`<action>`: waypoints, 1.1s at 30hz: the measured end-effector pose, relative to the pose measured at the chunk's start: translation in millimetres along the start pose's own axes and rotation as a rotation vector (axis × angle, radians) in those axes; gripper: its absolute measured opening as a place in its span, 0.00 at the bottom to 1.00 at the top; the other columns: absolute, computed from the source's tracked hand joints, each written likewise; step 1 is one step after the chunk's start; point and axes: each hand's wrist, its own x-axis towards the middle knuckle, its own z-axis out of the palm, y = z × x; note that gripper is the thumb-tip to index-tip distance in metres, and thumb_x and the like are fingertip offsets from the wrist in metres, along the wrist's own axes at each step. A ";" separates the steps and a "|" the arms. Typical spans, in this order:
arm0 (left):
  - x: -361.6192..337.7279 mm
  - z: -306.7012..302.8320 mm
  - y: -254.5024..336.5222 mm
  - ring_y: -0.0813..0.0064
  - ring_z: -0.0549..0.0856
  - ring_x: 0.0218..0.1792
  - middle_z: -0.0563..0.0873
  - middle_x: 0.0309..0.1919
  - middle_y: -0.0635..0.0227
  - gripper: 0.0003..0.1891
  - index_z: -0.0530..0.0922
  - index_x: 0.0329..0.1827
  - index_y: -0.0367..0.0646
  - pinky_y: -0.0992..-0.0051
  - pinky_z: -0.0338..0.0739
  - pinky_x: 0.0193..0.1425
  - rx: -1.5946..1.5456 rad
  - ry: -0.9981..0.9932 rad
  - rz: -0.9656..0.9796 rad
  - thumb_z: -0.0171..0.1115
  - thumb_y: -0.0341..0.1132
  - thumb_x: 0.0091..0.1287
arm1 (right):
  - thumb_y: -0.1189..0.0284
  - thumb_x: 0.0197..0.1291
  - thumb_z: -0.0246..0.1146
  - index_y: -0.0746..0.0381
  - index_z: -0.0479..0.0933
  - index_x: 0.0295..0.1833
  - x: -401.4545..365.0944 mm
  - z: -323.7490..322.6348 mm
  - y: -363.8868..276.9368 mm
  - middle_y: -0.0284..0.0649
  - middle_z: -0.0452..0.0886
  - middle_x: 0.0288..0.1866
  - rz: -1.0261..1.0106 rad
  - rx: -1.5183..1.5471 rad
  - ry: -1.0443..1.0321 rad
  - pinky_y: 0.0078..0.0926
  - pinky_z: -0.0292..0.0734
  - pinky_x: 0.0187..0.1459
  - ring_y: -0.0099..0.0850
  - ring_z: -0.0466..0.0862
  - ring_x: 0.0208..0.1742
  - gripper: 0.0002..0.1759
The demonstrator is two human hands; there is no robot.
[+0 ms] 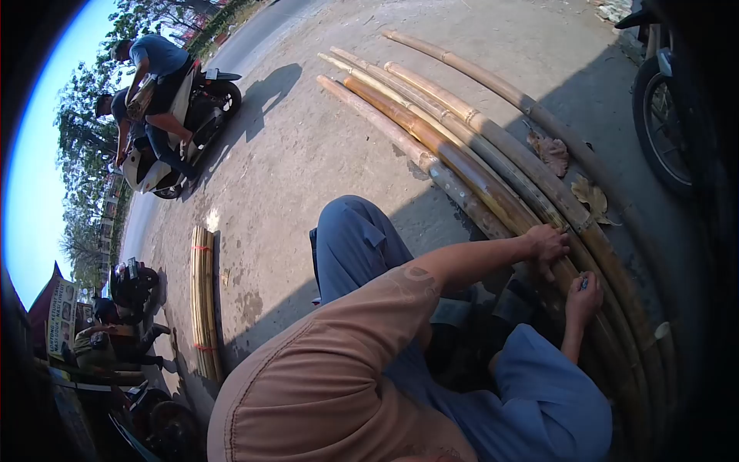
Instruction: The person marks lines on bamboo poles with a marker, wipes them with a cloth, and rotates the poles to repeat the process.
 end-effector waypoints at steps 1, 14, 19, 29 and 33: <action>-2.6 1.0 -0.5 0.50 0.84 0.62 0.84 0.57 0.55 0.51 0.87 0.60 0.48 0.54 0.86 0.59 -0.007 0.001 -0.010 0.73 0.80 0.40 | 0.67 0.69 0.63 0.60 0.83 0.49 -7.2 -1.5 30.9 0.49 0.86 0.46 0.042 -0.037 0.012 0.54 0.79 0.57 0.54 0.86 0.51 0.10; -6.9 -9.3 10.8 0.52 0.84 0.60 0.84 0.56 0.57 0.49 0.88 0.59 0.50 0.54 0.85 0.59 -0.082 -0.001 -0.083 0.76 0.76 0.36 | 0.55 0.70 0.65 0.57 0.90 0.47 -75.3 -69.0 322.2 0.50 0.93 0.45 0.469 -0.386 0.103 0.48 0.85 0.49 0.50 0.92 0.47 0.17; -4.0 -7.3 4.4 0.50 0.84 0.63 0.85 0.59 0.56 0.51 0.87 0.60 0.50 0.53 0.84 0.64 -0.070 -0.032 -0.055 0.75 0.78 0.37 | 0.67 0.68 0.65 0.61 0.83 0.48 -3.4 11.2 40.5 0.50 0.87 0.45 0.038 -0.019 -0.045 0.53 0.80 0.50 0.55 0.86 0.49 0.09; -5.9 -9.4 3.1 0.49 0.83 0.65 0.84 0.61 0.54 0.53 0.87 0.62 0.49 0.53 0.84 0.64 -0.099 -0.029 -0.069 0.75 0.80 0.38 | 0.59 0.76 0.66 0.66 0.86 0.51 -77.4 -66.8 284.1 0.53 0.91 0.49 0.404 -0.232 0.094 0.44 0.83 0.53 0.49 0.90 0.50 0.19; -6.9 -15.6 8.5 0.50 0.84 0.64 0.84 0.61 0.55 0.53 0.88 0.61 0.50 0.53 0.86 0.61 -0.105 -0.053 -0.099 0.75 0.80 0.37 | 0.58 0.77 0.66 0.68 0.86 0.51 -108.6 -79.8 448.4 0.55 0.91 0.47 0.357 -0.224 0.131 0.44 0.85 0.53 0.50 0.91 0.49 0.20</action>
